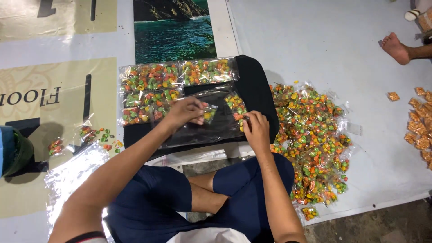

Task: Bagging small colorful candies into clear plastic bags while sitting on the floor

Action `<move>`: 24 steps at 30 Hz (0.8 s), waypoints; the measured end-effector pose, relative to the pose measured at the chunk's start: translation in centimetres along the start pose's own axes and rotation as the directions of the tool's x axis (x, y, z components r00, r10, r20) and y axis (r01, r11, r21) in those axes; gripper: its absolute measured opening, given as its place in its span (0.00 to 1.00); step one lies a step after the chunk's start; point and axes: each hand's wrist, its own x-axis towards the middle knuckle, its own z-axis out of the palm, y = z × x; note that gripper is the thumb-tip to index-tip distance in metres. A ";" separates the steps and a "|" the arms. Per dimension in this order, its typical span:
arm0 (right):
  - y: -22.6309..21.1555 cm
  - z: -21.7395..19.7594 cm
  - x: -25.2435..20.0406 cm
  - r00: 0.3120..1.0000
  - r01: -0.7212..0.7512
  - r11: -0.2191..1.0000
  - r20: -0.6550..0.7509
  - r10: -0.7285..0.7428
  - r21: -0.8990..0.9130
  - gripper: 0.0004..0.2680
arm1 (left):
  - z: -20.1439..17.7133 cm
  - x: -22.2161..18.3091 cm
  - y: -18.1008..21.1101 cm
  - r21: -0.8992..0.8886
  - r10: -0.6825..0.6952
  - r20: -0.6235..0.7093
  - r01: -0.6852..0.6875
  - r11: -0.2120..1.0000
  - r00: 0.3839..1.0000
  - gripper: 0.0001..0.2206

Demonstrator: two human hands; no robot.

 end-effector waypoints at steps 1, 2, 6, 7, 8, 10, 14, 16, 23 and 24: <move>0.0 0.1 0.0 1.000 0.002 1.000 -0.003 -0.002 0.000 0.08 | 0.5 0.7 -0.2 0.001 0.003 0.000 -0.003 1.000 1.000 0.10; 0.0 0.1 -0.1 1.000 0.015 1.000 -0.001 -0.015 -0.019 0.08 | 1.1 1.6 -0.4 -0.014 -0.010 0.003 0.010 1.000 1.000 0.11; 0.5 0.5 -0.2 0.999 0.036 0.999 0.002 -0.036 -0.037 0.10 | 4.6 2.1 2.6 -0.086 -0.047 0.003 0.047 0.995 0.999 0.20; 0.7 0.7 -0.2 0.999 0.032 0.999 -0.003 -0.032 -0.040 0.10 | 4.8 2.3 2.8 -0.084 -0.047 0.010 0.047 0.995 0.999 0.20; 1.0 0.8 -0.3 0.999 0.039 0.999 0.002 -0.039 -0.036 0.10 | 5.0 2.6 2.8 -0.066 -0.025 -0.022 0.023 0.998 0.999 0.20; 1.4 0.9 -0.4 0.999 0.045 0.998 0.005 -0.045 -0.036 0.11 | 4.4 4.1 1.3 -0.047 -0.001 -0.049 -0.001 0.999 0.999 0.20; 1.7 1.1 -0.6 0.999 0.044 0.999 0.008 -0.044 0.016 0.11 | 3.0 6.5 -2.4 0.176 0.058 0.121 -0.079 0.981 0.991 0.27; 1.9 1.3 -0.6 0.999 0.043 0.999 0.006 -0.043 0.027 0.11 | 3.4 6.2 -2.0 0.280 0.031 0.207 -0.089 0.956 0.978 0.31; 1.8 0.7 -0.3 0.998 0.051 0.997 0.026 -0.052 0.064 0.11 | 4.0 6.3 -1.5 0.945 0.019 0.283 -0.282 0.166 0.959 0.32; 1.4 0.2 -0.3 0.998 0.041 0.996 0.052 -0.045 0.082 0.10 | 4.3 6.1 -1.6 0.961 -0.002 0.273 -0.273 -0.046 0.962 0.32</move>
